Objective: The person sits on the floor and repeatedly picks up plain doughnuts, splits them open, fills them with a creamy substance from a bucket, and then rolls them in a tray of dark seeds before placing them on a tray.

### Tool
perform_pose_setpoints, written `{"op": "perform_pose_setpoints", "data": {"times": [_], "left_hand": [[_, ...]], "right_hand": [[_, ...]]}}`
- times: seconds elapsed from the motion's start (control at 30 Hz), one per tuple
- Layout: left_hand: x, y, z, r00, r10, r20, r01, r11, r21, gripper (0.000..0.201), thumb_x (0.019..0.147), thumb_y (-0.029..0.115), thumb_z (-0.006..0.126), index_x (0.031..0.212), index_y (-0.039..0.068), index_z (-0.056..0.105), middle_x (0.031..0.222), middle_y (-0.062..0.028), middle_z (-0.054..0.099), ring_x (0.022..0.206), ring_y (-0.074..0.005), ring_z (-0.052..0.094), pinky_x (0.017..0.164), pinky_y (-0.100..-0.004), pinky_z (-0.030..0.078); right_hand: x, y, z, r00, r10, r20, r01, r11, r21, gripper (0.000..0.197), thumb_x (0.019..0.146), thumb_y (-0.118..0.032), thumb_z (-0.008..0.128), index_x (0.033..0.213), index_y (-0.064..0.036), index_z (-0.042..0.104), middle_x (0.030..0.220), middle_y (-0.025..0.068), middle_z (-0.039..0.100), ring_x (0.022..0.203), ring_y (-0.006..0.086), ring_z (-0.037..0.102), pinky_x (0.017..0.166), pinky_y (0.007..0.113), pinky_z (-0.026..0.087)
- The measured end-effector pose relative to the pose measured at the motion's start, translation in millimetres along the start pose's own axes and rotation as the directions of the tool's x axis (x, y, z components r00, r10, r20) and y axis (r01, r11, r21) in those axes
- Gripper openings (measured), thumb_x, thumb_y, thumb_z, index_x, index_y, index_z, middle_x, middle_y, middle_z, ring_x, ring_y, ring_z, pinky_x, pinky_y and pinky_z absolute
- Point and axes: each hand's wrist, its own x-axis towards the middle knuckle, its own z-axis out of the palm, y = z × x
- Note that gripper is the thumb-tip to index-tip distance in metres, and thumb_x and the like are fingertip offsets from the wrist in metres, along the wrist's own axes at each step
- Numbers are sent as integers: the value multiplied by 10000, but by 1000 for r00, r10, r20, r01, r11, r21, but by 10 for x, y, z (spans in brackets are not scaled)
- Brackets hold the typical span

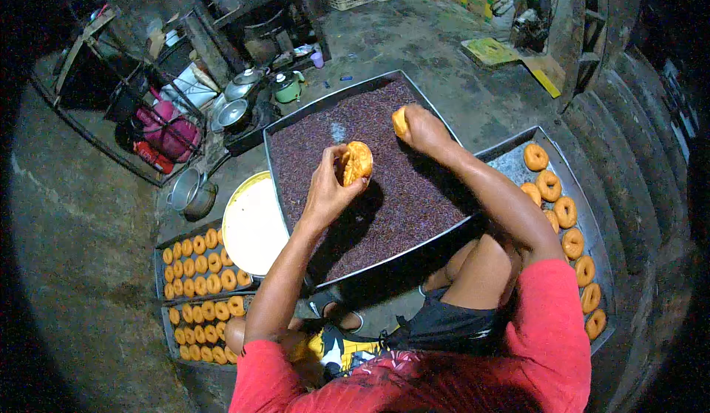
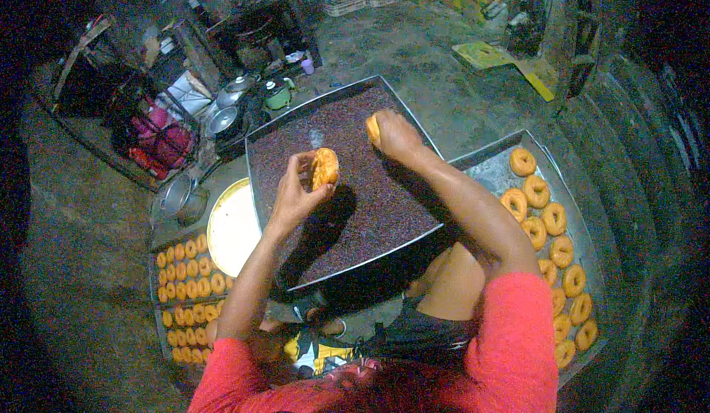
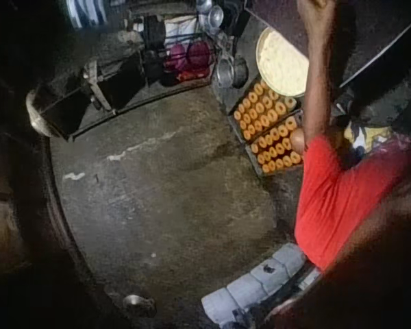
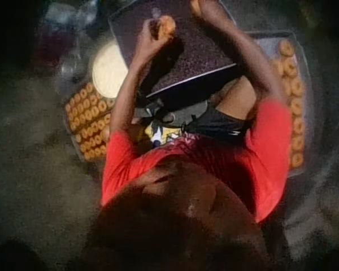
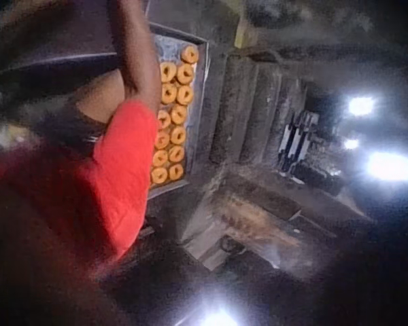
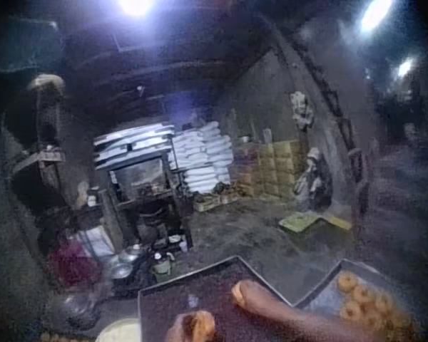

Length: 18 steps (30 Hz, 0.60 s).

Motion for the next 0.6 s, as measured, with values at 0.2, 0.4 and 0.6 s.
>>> {"op": "perform_pose_setpoints", "data": {"times": [0.2, 0.4, 0.6], "left_hand": [[164, -212, 239, 979, 202, 13, -196, 930, 311, 391, 756, 194, 761, 1080, 23, 622, 1362, -224, 530, 1222, -401, 525, 1042, -444, 418], [210, -671, 919, 901, 231, 366, -365, 861, 355, 383, 858, 59, 566, 1232, 87, 642, 1376, -178, 538, 1276, -372, 507, 1077, -413, 405], [235, -716, 868, 899, 250, 358, -392, 826, 406, 326, 915, 108, 506, 1199, 68, 661, 1382, -186, 528, 1223, -362, 558, 1027, -406, 454]], "right_hand": [[-78, 187, 227, 948, -138, 286, 156, 987, -39, 168, 796, -143, 593, 896, -75, 710, 904, 208, 679, 849, 374, 664, 756, 480, 528], [-130, 557, -435, 920, 340, 196, -392, 799, 456, 175, 848, -195, 623, 871, -30, 675, 743, 90, 671, 696, 206, 658, 625, 397, 536], [-1243, 1164, -1454, 830, 535, 159, -407, 385, 829, 226, 928, -215, 584, 1082, -65, 652, 964, 53, 652, 875, 170, 637, 725, 370, 584]]}}
